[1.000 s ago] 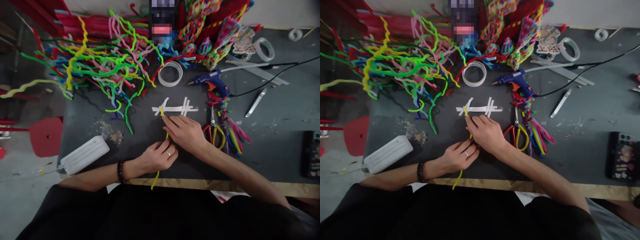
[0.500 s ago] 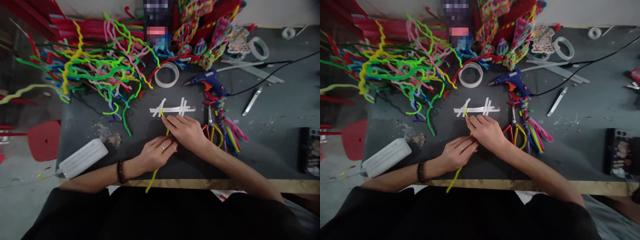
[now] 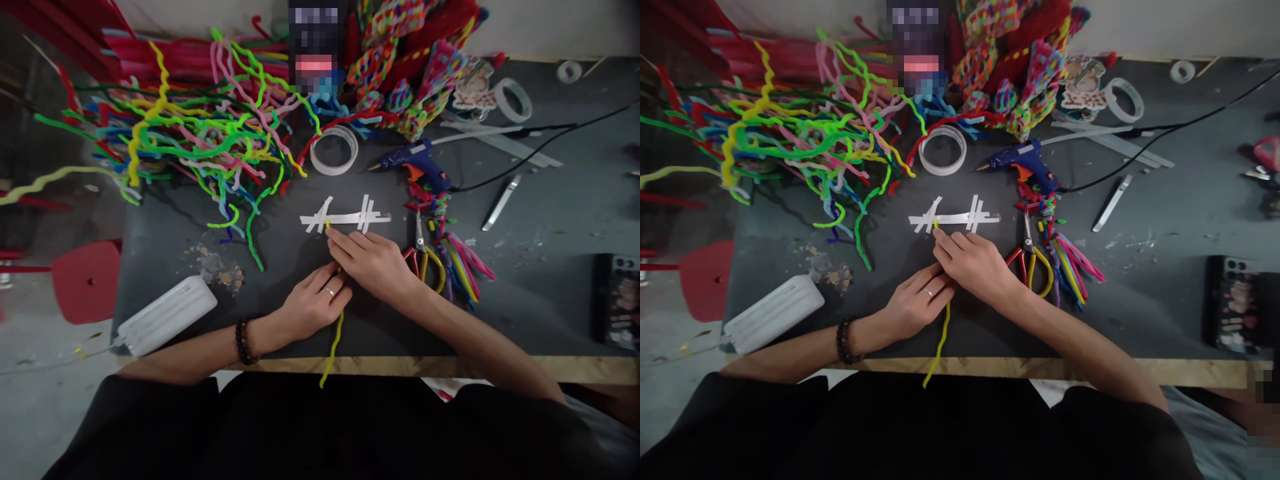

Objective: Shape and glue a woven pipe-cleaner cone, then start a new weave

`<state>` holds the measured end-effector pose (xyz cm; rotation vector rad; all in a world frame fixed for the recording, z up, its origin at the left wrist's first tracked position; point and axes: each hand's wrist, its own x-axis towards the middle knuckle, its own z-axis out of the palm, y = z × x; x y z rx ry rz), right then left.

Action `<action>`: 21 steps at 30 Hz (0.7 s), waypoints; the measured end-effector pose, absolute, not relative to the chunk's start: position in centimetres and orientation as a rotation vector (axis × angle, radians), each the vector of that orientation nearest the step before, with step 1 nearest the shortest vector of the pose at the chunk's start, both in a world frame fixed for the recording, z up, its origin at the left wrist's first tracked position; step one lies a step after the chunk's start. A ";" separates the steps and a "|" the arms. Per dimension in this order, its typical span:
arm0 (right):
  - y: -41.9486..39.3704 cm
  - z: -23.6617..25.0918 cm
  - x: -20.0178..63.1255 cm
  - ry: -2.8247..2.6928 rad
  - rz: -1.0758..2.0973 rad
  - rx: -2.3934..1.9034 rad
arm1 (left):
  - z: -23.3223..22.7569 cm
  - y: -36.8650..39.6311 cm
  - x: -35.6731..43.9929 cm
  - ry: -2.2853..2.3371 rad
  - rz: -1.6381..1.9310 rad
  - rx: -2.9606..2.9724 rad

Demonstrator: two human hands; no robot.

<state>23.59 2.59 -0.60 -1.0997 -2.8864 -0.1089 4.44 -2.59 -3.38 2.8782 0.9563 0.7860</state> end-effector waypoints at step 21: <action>2.8 -0.8 24.2 -2.871 -0.136 -1.107 | -3.6 -3.0 4.5 1.031 0.605 2.920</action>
